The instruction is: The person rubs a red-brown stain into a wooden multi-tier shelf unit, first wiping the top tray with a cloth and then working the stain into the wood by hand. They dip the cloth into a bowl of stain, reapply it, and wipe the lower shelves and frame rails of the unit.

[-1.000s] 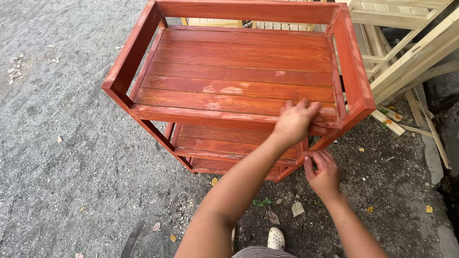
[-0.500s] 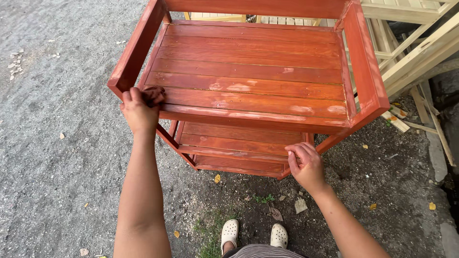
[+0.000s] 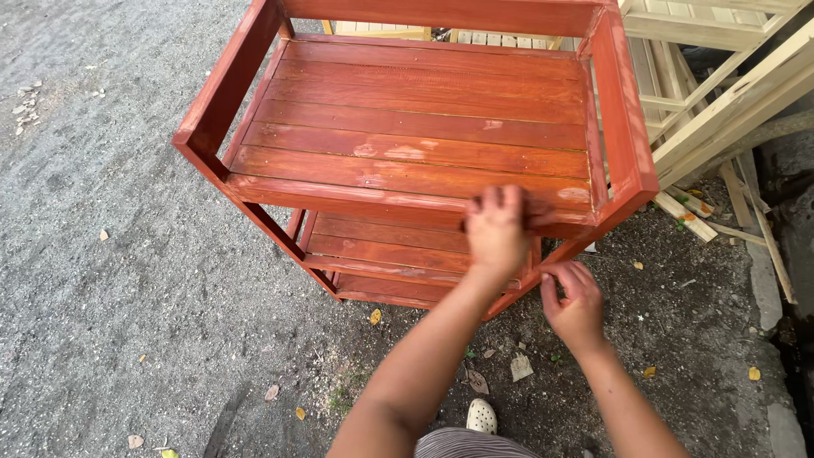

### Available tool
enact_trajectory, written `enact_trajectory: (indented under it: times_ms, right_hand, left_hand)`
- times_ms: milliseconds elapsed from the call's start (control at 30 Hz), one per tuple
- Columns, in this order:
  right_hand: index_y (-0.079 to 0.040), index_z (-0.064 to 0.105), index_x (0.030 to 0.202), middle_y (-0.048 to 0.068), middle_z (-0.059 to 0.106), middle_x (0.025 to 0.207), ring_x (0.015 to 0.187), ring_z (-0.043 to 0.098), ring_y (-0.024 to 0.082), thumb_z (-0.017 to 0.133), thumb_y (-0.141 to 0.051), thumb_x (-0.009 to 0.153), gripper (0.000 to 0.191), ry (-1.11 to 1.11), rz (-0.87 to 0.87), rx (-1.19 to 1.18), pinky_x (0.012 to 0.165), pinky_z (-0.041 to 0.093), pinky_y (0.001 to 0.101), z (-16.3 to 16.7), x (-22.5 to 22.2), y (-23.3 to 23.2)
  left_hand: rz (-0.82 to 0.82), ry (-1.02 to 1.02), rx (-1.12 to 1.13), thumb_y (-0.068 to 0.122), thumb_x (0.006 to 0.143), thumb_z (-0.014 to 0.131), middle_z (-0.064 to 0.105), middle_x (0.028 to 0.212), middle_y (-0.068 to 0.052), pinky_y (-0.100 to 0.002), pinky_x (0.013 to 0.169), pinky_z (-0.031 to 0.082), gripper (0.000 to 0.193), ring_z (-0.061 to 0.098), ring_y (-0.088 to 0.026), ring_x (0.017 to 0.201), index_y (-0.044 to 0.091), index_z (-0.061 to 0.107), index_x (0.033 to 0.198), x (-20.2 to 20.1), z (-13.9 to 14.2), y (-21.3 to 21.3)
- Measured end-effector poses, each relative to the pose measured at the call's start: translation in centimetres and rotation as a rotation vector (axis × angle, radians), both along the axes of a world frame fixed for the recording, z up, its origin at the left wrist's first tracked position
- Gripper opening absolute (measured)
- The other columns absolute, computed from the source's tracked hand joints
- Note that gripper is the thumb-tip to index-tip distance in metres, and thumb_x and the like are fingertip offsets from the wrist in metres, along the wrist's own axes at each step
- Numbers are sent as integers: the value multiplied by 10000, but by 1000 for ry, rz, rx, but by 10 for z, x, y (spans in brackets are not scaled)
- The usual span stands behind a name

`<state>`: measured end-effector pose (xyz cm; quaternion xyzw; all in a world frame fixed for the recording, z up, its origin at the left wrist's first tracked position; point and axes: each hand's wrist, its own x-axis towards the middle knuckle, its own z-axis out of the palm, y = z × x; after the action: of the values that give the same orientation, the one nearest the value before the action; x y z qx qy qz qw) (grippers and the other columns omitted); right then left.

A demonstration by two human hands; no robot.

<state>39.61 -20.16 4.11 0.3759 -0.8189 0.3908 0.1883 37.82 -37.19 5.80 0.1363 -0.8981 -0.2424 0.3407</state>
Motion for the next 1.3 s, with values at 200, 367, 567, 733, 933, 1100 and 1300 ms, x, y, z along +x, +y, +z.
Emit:
enact_trajectory:
  times_ms: [200,367,567,733,933,1100,1300]
  right_hand:
    - [-25,676,980,119,707,955,922,680,315,648,-16,931,57,-1,-38,-27,859,541,405,-12,-13,55]
    - [-27,691,1043,91,728,1000,895,704,242,644,-40,971,88,-107,-6,-87,817,551,345,-33,-30,87]
    - [-47,555,1383,54,672,1194,1071,662,165,684,-238,1057,399,-936,494,-567,968,541,347,-64,-48,70]
    - [-91,437,1529,51,556,1465,1312,564,183,709,-363,938,705,-1202,677,-515,1112,450,400,-61,-27,33]
    - [-56,569,1354,60,656,1338,1247,625,208,709,-223,937,471,-1437,791,-367,1079,507,432,-69,21,-28]
    - [10,654,1248,70,720,1232,1143,663,181,671,-57,966,290,-1462,845,-270,1043,502,376,-100,85,-65]
    - [50,647,1275,110,720,1237,1134,673,165,650,7,952,326,-1537,1117,35,1033,503,327,-120,191,-90]
  left_hand:
    - [-159,225,564,245,704,877,710,1001,-162,-467,894,569,463,707,-339,971,26,581,986,-32,11,92]
    - [-369,560,1235,168,811,872,738,1049,-136,-411,877,600,491,704,-272,949,11,509,1102,-40,-2,106]
    - [-452,546,1879,252,911,751,704,1136,-110,-490,860,617,403,733,-249,992,54,563,1208,30,-9,72]
    - [-478,594,1879,494,1017,619,679,1238,-128,-511,879,621,529,703,-256,1067,55,590,1310,108,-13,55]
    - [-112,616,1732,510,907,600,724,1109,-33,-459,711,608,423,727,-212,973,185,596,1177,188,-43,39]
    - [285,706,1416,355,933,714,740,1008,-64,-365,772,596,322,730,-193,898,80,628,1077,281,-100,10]
    - [658,1085,1224,291,941,754,707,914,-23,-327,779,558,240,659,-141,838,80,643,969,463,-178,-9]
